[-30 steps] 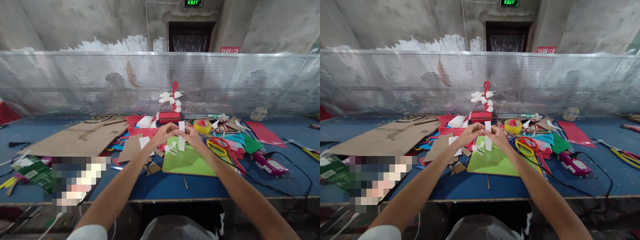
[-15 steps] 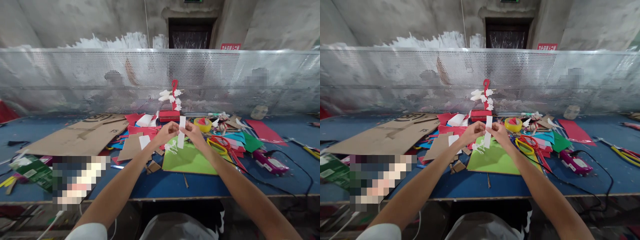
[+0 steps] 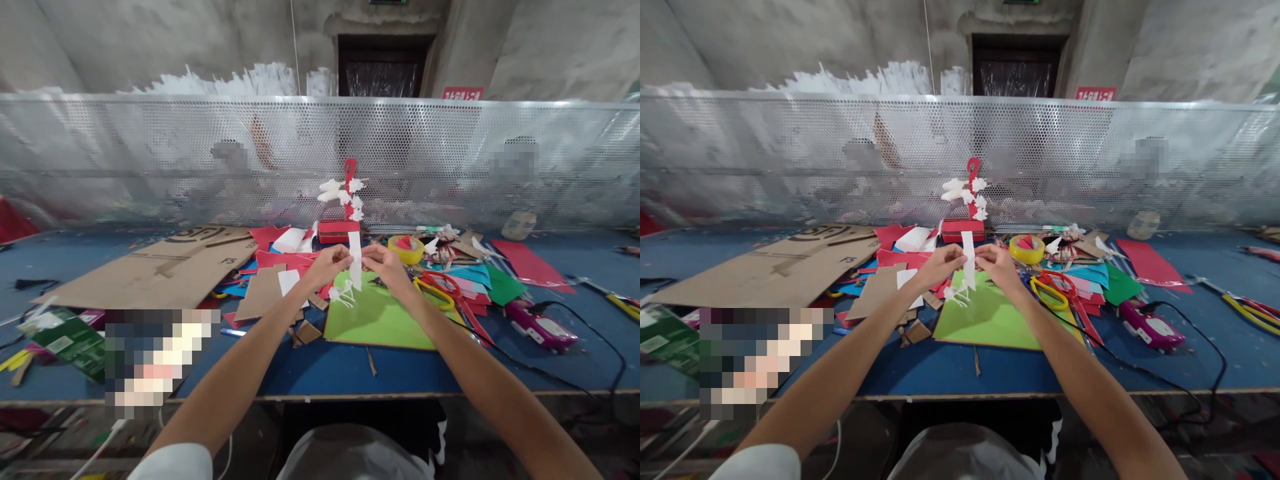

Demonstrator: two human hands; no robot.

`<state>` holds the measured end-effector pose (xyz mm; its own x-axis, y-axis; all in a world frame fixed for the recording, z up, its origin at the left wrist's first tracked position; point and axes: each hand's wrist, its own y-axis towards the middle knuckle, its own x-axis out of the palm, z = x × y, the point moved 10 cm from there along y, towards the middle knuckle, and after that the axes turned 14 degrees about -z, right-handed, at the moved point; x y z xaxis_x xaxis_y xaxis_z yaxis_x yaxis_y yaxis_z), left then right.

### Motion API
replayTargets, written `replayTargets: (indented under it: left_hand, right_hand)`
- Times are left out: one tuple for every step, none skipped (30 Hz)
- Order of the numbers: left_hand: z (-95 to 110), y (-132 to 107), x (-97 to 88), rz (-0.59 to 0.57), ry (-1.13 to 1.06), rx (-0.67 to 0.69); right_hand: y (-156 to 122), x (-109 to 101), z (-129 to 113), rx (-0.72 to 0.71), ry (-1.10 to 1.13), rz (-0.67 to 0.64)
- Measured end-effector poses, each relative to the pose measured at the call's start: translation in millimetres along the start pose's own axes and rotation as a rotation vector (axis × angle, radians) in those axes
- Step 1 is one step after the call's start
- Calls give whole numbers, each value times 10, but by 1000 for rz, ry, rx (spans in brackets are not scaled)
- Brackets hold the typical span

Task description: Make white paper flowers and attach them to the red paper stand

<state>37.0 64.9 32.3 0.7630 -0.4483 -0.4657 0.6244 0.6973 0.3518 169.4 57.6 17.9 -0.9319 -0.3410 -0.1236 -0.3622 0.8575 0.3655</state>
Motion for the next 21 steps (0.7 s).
replayTargets:
  left_hand:
    - [-3, 1, -3, 2, 7, 0]
    - [-6, 1, -5, 4, 10, -1]
    - [-8, 1, -3, 7, 7, -3]
    - [-8, 0, 4, 8, -1, -3]
    - [-3, 0, 15, 8, -13, -1]
    - [5, -1, 25, 11, -25, 3]
    - [16, -4, 33, 16, -33, 8]
    - [27, -7, 39, 22, -36, 14]
    - [38, -10, 44, 29, -36, 19]
    - [46, -12, 48, 33, -33, 22]
    - [52, -12, 55, 32, -31, 22]
    - [55, -9, 67, 24, -31, 23]
    - [59, -4, 83, 9, -34, 25]
    - [62, 3, 99, -9, -41, 29]
    - [64, 10, 118, -31, -52, 34]
    - [66, 17, 135, -52, -65, 42]
    - [67, 22, 146, -71, -76, 49]
    - [64, 25, 153, -84, -84, 52]
    - [55, 26, 153, -91, -89, 50]
    - [44, 26, 146, -92, -93, 45]
    - [30, 23, 136, -88, -96, 36]
  right_hand:
    - [0, 12, -7, -2, 4, -8]
    - [-1, 21, -13, -3, 6, -15]
    - [-2, 26, -16, -3, 7, -19]
    - [-2, 31, -19, -3, 6, -24]
    - [-1, 36, -22, -6, 4, -30]
    - [1, 43, -27, -12, 0, -39]
    - [3, 50, -33, -21, -7, -47]
    - [4, 53, -41, -31, -15, -51]
    - [4, 55, -45, -38, -23, -53]
    - [4, 61, -46, -42, -29, -56]
    - [4, 68, -46, -45, -29, -60]
    - [4, 79, -46, -48, -25, -66]
    - [4, 90, -47, -51, -16, -73]
    - [5, 102, -47, -53, -6, -81]
    - [5, 108, -48, -55, 2, -85]
    - [5, 105, -47, -55, 7, -83]
    - [6, 94, -43, -52, 7, -75]
    - [7, 78, -40, -50, 1, -64]
    - [8, 59, -38, -49, -8, -52]
    - [9, 34, -39, -52, -19, -35]
    - [9, 8, -42, -57, -28, -17]
